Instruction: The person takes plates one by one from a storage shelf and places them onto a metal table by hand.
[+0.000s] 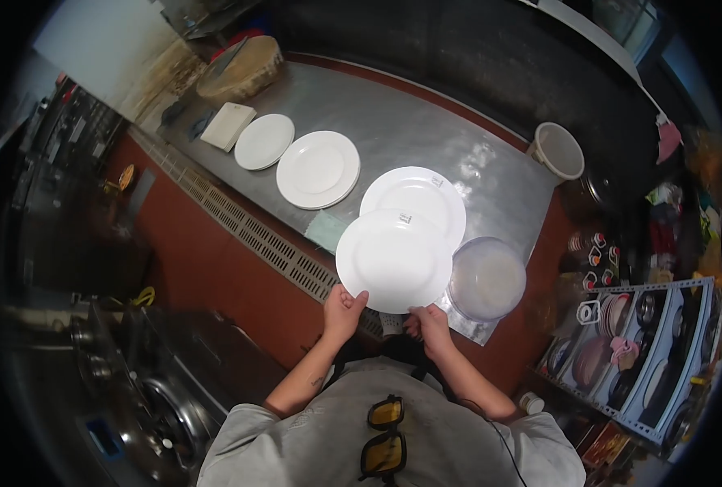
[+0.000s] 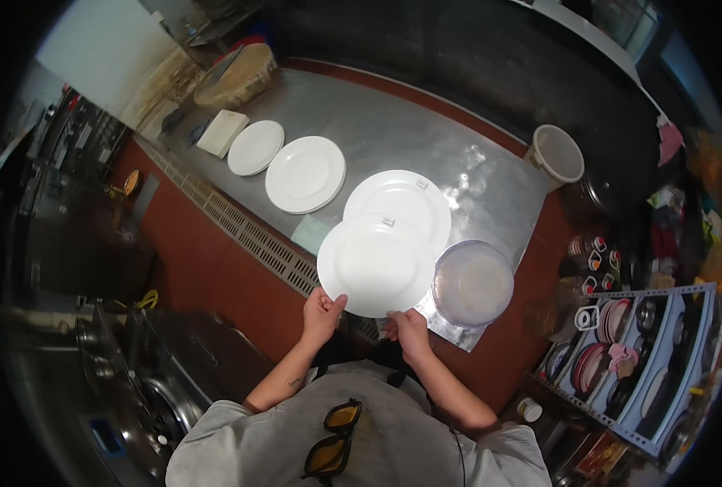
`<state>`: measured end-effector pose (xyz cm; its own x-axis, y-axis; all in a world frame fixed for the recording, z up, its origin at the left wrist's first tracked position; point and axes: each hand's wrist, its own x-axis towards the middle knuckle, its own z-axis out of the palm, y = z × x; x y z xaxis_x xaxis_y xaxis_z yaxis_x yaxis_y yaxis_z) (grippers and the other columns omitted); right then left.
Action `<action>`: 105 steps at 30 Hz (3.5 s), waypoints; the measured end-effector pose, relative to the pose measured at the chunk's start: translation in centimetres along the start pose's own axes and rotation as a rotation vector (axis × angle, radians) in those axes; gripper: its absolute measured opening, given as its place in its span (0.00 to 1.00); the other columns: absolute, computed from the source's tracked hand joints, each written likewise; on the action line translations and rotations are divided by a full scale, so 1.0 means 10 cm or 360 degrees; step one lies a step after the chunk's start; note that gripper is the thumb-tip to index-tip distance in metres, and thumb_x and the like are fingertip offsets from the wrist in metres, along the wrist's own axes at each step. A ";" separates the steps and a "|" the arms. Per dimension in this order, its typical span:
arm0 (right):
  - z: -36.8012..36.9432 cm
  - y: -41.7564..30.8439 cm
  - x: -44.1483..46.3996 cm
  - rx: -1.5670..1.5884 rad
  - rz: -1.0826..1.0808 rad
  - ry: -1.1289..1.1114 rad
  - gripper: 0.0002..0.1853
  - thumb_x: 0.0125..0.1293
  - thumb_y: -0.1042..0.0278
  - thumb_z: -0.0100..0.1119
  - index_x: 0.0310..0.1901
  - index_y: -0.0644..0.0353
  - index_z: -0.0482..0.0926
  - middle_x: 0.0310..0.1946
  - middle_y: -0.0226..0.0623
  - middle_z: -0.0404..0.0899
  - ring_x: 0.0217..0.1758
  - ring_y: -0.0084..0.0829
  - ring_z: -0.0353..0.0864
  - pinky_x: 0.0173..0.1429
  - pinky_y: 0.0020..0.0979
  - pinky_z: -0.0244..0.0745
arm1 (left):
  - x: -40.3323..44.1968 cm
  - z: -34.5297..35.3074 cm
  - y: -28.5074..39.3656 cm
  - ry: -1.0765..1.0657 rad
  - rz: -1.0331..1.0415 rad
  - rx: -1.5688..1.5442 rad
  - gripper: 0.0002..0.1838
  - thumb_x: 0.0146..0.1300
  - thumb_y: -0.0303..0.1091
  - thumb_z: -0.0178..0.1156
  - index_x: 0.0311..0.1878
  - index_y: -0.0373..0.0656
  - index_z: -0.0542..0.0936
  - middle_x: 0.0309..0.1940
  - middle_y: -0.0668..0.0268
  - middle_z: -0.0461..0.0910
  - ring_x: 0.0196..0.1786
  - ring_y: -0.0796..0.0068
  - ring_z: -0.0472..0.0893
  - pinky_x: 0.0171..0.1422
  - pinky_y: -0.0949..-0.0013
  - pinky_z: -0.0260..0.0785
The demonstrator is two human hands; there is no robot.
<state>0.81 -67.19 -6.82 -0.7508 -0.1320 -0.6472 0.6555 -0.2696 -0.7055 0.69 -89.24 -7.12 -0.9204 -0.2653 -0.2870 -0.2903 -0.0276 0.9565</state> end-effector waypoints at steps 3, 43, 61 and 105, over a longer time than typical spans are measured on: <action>0.03 -0.05 0.07 -0.0001 0.0012 0.0029 0.08 0.69 0.65 0.60 0.37 0.61 0.78 0.26 0.37 0.83 0.23 0.26 0.80 0.28 0.25 0.72 | 0.18 -0.02 -0.03 -0.0071 -0.0023 0.0150 0.12 0.67 0.30 0.70 0.41 0.38 0.75 0.28 0.76 0.76 0.29 0.91 0.69 0.34 0.82 0.64; 0.75 -0.33 0.65 -0.1420 -0.0159 0.0907 0.56 0.59 0.56 0.60 0.75 0.82 0.34 0.37 0.65 0.84 0.42 0.59 0.86 0.51 0.49 0.81 | 1.90 -0.24 0.01 -0.0888 0.0598 0.1028 0.17 0.64 0.43 0.68 0.35 0.36 0.79 0.23 0.56 0.83 0.27 0.58 0.84 0.35 0.60 0.74; 0.73 -0.21 0.67 -0.1261 -0.0157 0.0890 0.57 0.61 0.55 0.60 0.79 0.70 0.31 0.42 0.69 0.83 0.48 0.61 0.85 0.55 0.46 0.80 | 1.97 -0.31 0.09 -0.0988 0.0570 0.1187 0.18 0.64 0.46 0.67 0.37 0.36 0.81 0.26 0.54 0.84 0.31 0.54 0.85 0.38 0.57 0.76; 1.19 -0.04 0.41 -0.1481 -0.0658 -0.0716 0.05 0.61 0.72 0.61 0.34 0.64 0.82 0.24 0.31 0.82 0.26 0.22 0.80 0.32 0.29 0.76 | -0.58 -1.42 -0.25 0.0192 0.0069 0.0322 0.11 0.66 0.34 0.67 0.36 0.38 0.77 0.22 0.69 0.77 0.25 0.83 0.73 0.29 0.72 0.66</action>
<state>-3.49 -78.98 -5.69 -0.7630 -0.5818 -0.2816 0.0119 0.4230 -0.9061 10.49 -101.26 -7.06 -0.8987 -0.3757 -0.2263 -0.3093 0.1769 0.9344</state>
